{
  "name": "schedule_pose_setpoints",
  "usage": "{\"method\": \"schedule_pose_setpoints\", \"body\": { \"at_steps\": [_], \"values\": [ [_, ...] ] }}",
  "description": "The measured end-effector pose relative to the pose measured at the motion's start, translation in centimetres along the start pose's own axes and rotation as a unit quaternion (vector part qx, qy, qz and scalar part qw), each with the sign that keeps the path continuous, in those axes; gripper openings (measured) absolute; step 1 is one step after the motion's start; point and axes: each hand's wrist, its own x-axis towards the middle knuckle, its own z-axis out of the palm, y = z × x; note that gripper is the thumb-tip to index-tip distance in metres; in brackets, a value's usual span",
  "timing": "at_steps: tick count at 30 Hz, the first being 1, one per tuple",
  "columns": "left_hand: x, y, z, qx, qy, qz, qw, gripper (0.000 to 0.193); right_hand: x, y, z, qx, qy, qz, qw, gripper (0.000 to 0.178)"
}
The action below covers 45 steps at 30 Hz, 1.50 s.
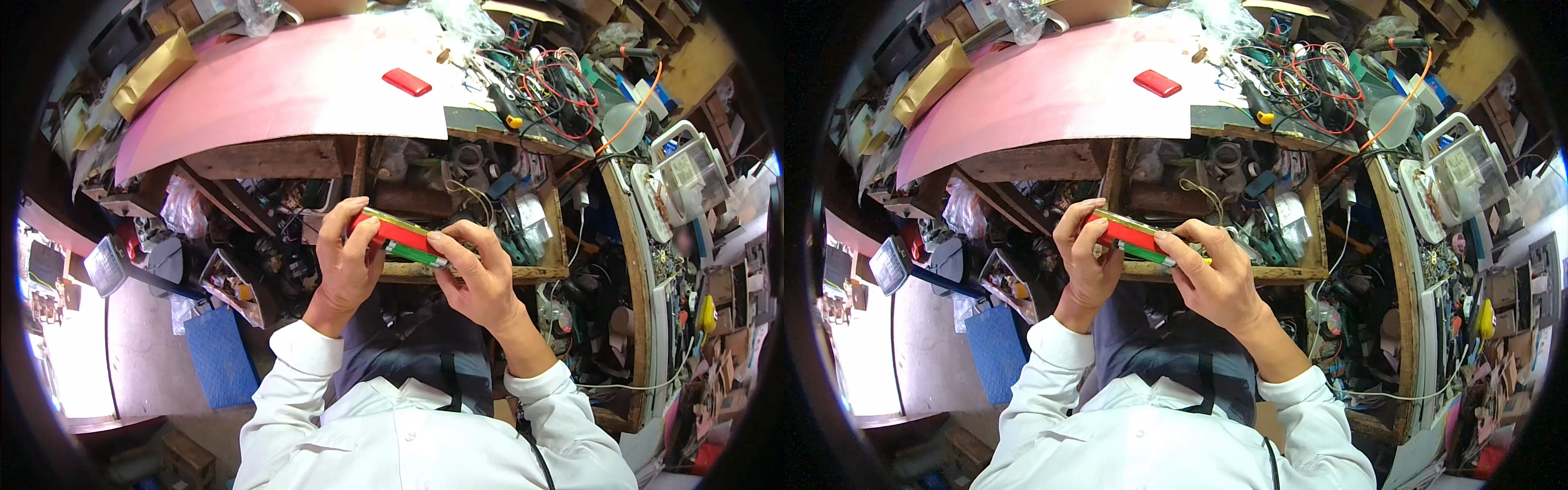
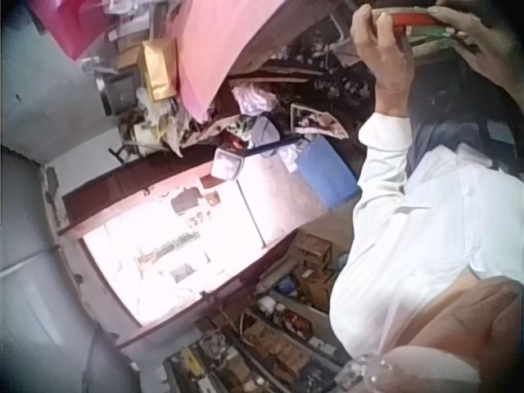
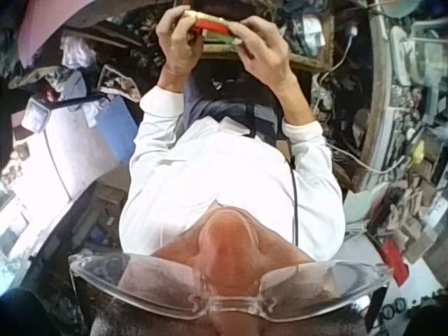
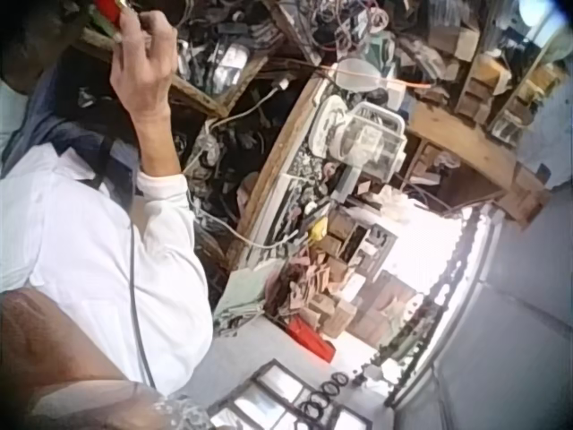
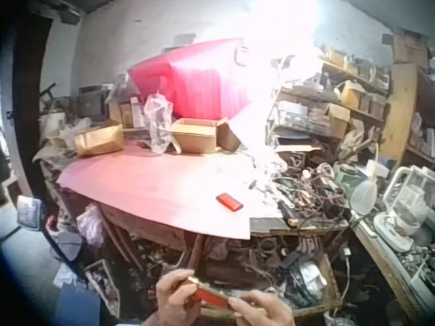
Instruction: The person handles a black handheld device, then opens a red remote control to insert batteries. They test the remote by pressing buttons and place it on the table.
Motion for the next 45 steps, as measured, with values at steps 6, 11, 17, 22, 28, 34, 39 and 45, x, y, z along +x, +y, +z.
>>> {"method": "schedule_pose_setpoints", "body": {
  "at_steps": [6,11,17,22,28,34,39,45],
  "values": [
    [1.8,0.6,-0.2,0.039,-0.055,-0.023,0.997,0.065,-0.2,-0.1,-0.2,0.077,-0.010,0.069,0.995,0.061],
    [2.4,1.4,0.8,-0.139,-0.129,-0.130,0.973,0.066,0.4,-0.8,-0.9,0.137,0.012,0.190,0.972,0.057],
    [1.3,0.8,0.3,-0.550,-0.154,-0.431,0.698,0.043,1.8,0.5,-3.1,0.617,-0.004,0.427,0.661,0.043],
    [2.3,1.1,0.1,-0.700,-0.112,-0.469,0.526,0.050,2.9,1.4,-1.5,0.627,0.191,0.365,0.662,0.033],
    [1.2,0.5,0.3,-0.709,-0.060,-0.549,0.438,0.047,3.2,2.8,2.3,0.454,0.303,0.400,0.736,0.022],
    [1.9,0.3,0.4,-0.638,-0.057,-0.567,0.518,0.040,2.0,1.2,1.8,0.431,0.063,0.311,0.845,0.010],
    [3.0,1.2,0.9,-0.543,-0.112,-0.553,0.622,0.038,2.3,3.1,2.8,0.433,0.176,0.397,0.790,0.016],
    [2.9,0.3,0.7,-0.477,-0.165,-0.560,0.657,0.033,0.4,4.3,2.6,0.489,0.091,0.432,0.752,0.028]
  ]
}}
